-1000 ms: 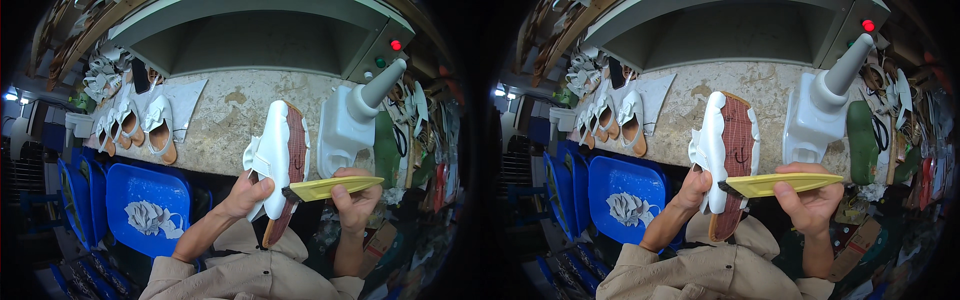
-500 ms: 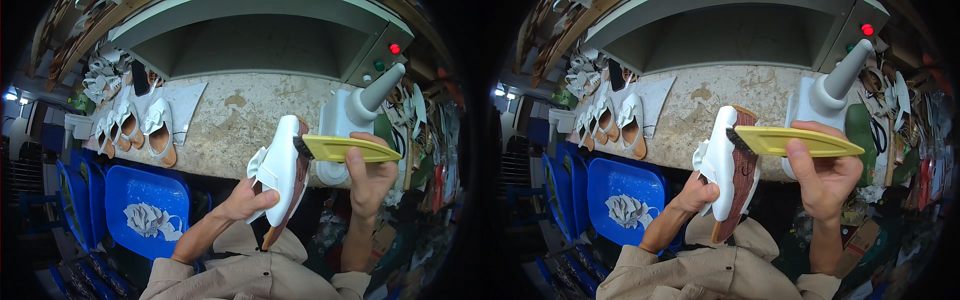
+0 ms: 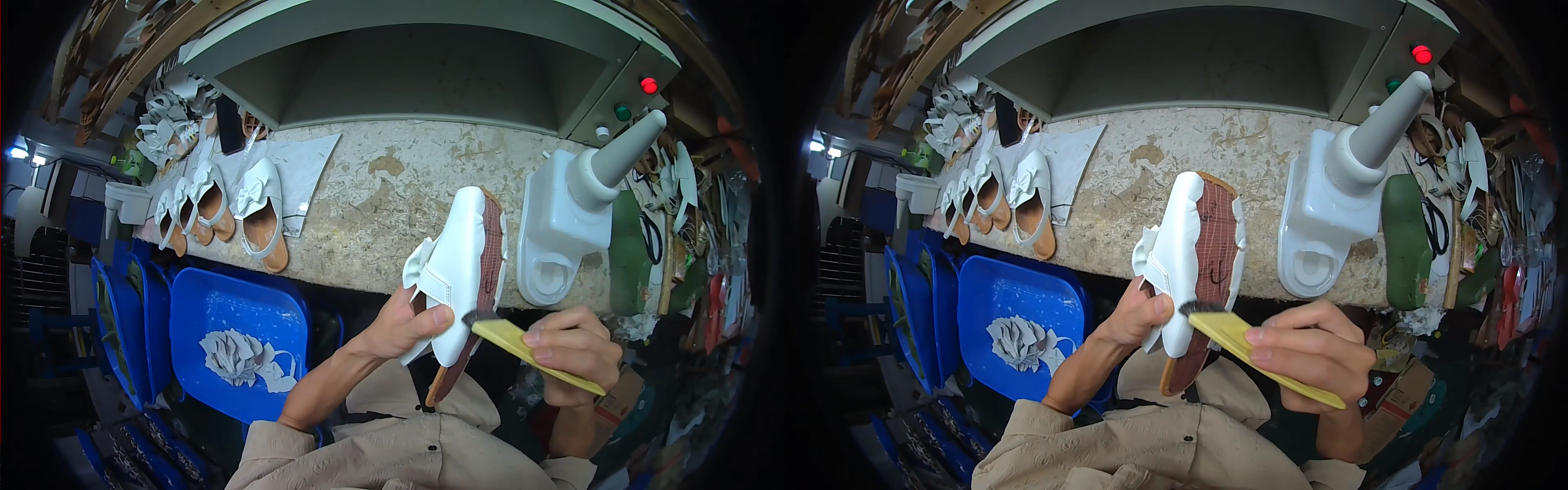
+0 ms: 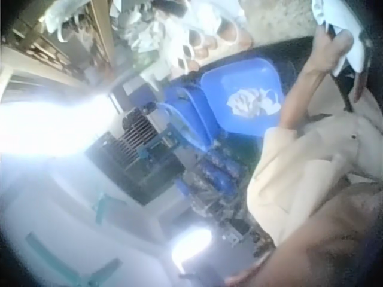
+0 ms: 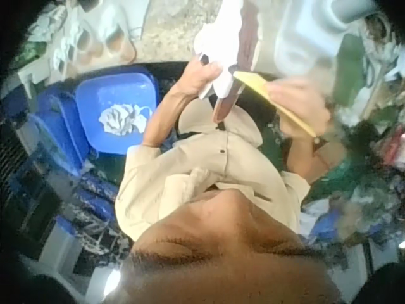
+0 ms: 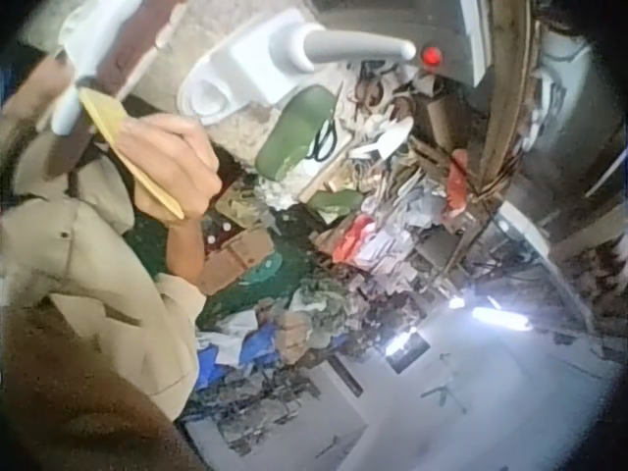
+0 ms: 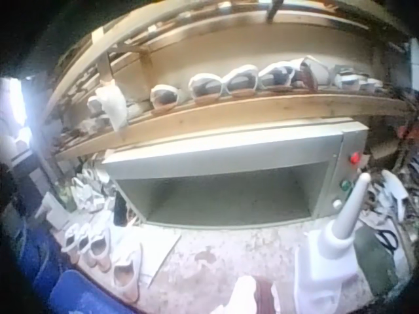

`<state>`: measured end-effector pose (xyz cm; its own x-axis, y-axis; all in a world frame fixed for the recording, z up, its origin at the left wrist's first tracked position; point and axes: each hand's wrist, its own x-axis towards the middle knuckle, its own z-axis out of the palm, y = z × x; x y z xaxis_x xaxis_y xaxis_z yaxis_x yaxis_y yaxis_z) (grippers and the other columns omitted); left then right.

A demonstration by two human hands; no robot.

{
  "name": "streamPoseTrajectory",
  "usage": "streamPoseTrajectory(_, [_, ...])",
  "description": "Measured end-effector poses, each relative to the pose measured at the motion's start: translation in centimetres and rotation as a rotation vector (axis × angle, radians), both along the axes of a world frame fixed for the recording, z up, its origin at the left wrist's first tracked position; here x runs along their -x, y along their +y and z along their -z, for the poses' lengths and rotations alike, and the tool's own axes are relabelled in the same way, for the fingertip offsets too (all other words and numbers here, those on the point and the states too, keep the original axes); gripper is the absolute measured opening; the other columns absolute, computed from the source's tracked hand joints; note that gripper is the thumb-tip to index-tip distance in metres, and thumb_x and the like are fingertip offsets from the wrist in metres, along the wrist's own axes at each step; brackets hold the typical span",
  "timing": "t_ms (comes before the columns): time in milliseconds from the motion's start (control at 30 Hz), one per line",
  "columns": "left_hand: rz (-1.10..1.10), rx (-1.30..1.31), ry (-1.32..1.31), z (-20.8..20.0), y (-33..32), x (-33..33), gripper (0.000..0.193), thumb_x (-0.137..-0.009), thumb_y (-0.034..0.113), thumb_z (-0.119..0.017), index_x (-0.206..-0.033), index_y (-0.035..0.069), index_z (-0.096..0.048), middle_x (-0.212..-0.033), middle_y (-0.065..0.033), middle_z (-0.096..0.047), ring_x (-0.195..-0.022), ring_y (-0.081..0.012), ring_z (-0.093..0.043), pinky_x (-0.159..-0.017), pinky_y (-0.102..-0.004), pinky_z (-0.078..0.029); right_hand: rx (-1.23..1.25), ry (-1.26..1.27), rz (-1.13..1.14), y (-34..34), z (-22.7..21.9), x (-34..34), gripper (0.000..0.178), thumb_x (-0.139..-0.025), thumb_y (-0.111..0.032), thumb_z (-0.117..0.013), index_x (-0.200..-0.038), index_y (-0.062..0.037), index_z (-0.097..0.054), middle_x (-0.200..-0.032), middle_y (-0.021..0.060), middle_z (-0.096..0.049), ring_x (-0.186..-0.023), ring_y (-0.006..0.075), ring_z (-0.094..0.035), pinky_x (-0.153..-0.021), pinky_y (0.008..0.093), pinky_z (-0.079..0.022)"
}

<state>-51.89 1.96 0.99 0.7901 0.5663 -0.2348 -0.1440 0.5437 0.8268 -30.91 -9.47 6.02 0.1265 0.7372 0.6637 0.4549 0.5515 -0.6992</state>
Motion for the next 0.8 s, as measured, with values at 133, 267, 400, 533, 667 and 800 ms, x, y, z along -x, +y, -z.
streamPoseTrajectory(133, [0.010, -0.027, -0.009, 0.7, -0.1, 0.1, 0.077, -0.084, 0.040, -0.071, -0.140, 0.000, -0.037, -0.123, -0.0096, -0.054, -0.112, -0.0176, -0.053, -0.096, -0.0341, -0.045, -0.050, 0.015, 0.078, 0.6, 0.3, 0.0, 0.019, -0.071, 0.004, -0.071, -0.089, -0.0023, -0.070, -0.087, 0.0113, -0.071, -0.070, 0.0248, -0.066, -0.060, 0.0289, -0.054])
streamPoseTrajectory(267, [-0.023, -0.042, -0.074, 1.8, -0.1, -0.2, 0.074, -0.084, 0.043, -0.070, -0.136, 0.000, -0.041, -0.118, -0.0090, -0.057, -0.107, -0.0178, -0.056, -0.093, -0.0340, -0.047, -0.054, -0.081, 0.051, 1.0, -1.0, 0.2, 0.018, -0.070, 0.004, -0.071, -0.087, -0.0031, -0.071, -0.087, 0.0108, -0.072, -0.070, 0.0231, -0.067, -0.058, 0.0260, -0.053])
streamPoseTrajectory(400, [0.010, 0.081, -0.015, 2.0, 0.1, -0.1, 0.106, -0.070, 0.050, -0.077, -0.148, 0.004, -0.021, -0.142, -0.0120, -0.039, -0.131, -0.0242, -0.039, -0.110, -0.0391, -0.030, 0.012, 0.132, -0.066, 0.8, -0.8, -0.4, 0.016, -0.072, 0.004, -0.072, -0.089, 0.0025, -0.072, -0.079, 0.0121, -0.071, -0.063, 0.0201, -0.065, -0.055, 0.0257, -0.052])
streamPoseTrajectory(533, [0.022, 0.103, 0.033, 1.1, -0.1, -0.2, 0.124, -0.062, 0.054, -0.082, -0.154, 0.007, -0.013, -0.152, -0.0120, -0.033, -0.141, -0.0260, -0.032, -0.118, -0.0414, -0.024, 0.143, 0.252, -0.020, 1.9, -1.5, -1.2, 0.017, -0.075, 0.005, -0.070, -0.092, 0.0080, -0.069, -0.075, 0.0142, -0.069, -0.064, 0.0160, -0.065, -0.061, 0.0254, -0.052])
streamPoseTrajectory(667, [-0.008, 0.013, 0.115, 0.0, -0.1, -0.2, 0.119, -0.060, 0.058, -0.083, -0.150, 0.005, -0.024, -0.136, -0.0088, -0.047, -0.128, -0.0210, -0.045, -0.106, -0.0369, -0.037, 0.235, 0.328, 0.075, 2.8, -2.8, -1.3, 0.019, -0.078, 0.005, -0.068, -0.096, 0.0090, -0.068, -0.080, 0.0129, -0.069, -0.071, 0.0131, -0.064, -0.067, 0.0245, -0.049])
streamPoseTrajectory(800, [0.074, -0.048, 0.026, 0.8, 0.3, 0.5, 0.095, -0.076, 0.042, -0.077, -0.147, 0.003, -0.027, -0.129, -0.0084, -0.049, -0.120, -0.0195, -0.048, -0.103, -0.0359, -0.038, 0.213, 0.305, 0.171, 3.7, -3.6, -1.1, 0.018, -0.080, 0.004, -0.069, -0.097, 0.0080, -0.068, -0.086, 0.0130, -0.070, -0.075, 0.0145, -0.064, -0.067, 0.0253, -0.050])
